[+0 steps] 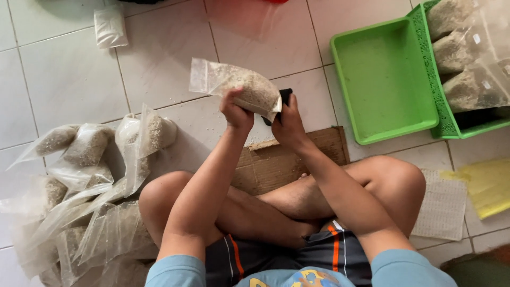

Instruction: The person seals small plastic bags containing grains by hand, using a small plastic strip to close the top of each bag, and then applies yellow labels to them.

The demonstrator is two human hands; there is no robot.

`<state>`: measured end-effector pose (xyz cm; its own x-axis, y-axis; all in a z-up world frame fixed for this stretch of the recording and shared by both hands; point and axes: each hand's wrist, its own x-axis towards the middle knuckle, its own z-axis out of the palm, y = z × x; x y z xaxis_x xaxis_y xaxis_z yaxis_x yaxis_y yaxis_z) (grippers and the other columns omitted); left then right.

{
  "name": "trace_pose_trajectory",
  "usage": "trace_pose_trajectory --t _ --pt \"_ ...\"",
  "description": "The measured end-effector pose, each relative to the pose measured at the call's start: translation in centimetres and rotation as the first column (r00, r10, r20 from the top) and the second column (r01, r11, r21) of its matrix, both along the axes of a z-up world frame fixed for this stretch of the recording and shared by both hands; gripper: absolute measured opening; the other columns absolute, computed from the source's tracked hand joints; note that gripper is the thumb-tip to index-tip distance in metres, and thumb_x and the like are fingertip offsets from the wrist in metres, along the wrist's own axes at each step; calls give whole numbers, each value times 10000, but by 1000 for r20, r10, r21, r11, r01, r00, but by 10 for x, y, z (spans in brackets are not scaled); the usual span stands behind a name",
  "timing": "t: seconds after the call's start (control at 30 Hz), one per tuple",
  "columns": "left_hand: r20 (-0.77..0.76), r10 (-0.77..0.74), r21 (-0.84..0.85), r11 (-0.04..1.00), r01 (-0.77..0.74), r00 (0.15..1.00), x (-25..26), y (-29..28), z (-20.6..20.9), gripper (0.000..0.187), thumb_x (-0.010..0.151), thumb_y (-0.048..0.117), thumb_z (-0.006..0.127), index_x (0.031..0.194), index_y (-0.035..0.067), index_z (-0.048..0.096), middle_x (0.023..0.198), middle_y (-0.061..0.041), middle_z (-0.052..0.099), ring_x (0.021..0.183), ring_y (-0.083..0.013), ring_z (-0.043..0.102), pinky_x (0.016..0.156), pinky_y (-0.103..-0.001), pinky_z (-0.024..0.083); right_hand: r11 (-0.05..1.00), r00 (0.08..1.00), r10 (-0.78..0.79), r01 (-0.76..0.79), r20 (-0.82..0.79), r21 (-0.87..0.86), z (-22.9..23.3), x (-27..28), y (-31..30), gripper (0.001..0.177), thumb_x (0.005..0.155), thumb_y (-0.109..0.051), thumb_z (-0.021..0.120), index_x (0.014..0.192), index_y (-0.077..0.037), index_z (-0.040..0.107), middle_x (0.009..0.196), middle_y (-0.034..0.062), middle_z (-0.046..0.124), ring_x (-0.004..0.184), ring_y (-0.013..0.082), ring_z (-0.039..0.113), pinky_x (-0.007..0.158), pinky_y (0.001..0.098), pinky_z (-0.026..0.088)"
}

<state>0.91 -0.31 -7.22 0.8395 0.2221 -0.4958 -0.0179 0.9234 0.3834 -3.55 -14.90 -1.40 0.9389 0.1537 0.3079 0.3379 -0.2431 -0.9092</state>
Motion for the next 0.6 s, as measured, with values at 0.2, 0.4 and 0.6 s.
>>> trace_pose_trajectory --t 0.2,0.4,0.6 --pt "256 122 707 653 -272 959 -11 -17 43 644 671 9 759 1265 10 512 1211 -171 548 1138 -241 500 1032 -473 397 982 935 51 17 -351 189 21 3 -4 336 751 66 582 1054 -24 693 1037 120 657 1031 251 643 961 417 476" --pt "370 66 928 17 -371 927 3 3 -19 946 721 308 859 1417 -103 368 1444 -274 379 1396 -390 338 1209 -545 170 891 499 109 334 -860 307 -2 25 -28 95 724 -46 685 802 -16 639 623 138 531 481 248 534 381 399 420" --pt "350 61 920 165 -355 935 -2 -19 -1 832 595 81 938 1259 -21 448 1034 -198 555 1035 -329 599 999 -429 408 943 770 -225 326 -597 64 72 22 -57 53 794 -65 636 778 -98 674 620 35 553 534 140 566 483 274 449"
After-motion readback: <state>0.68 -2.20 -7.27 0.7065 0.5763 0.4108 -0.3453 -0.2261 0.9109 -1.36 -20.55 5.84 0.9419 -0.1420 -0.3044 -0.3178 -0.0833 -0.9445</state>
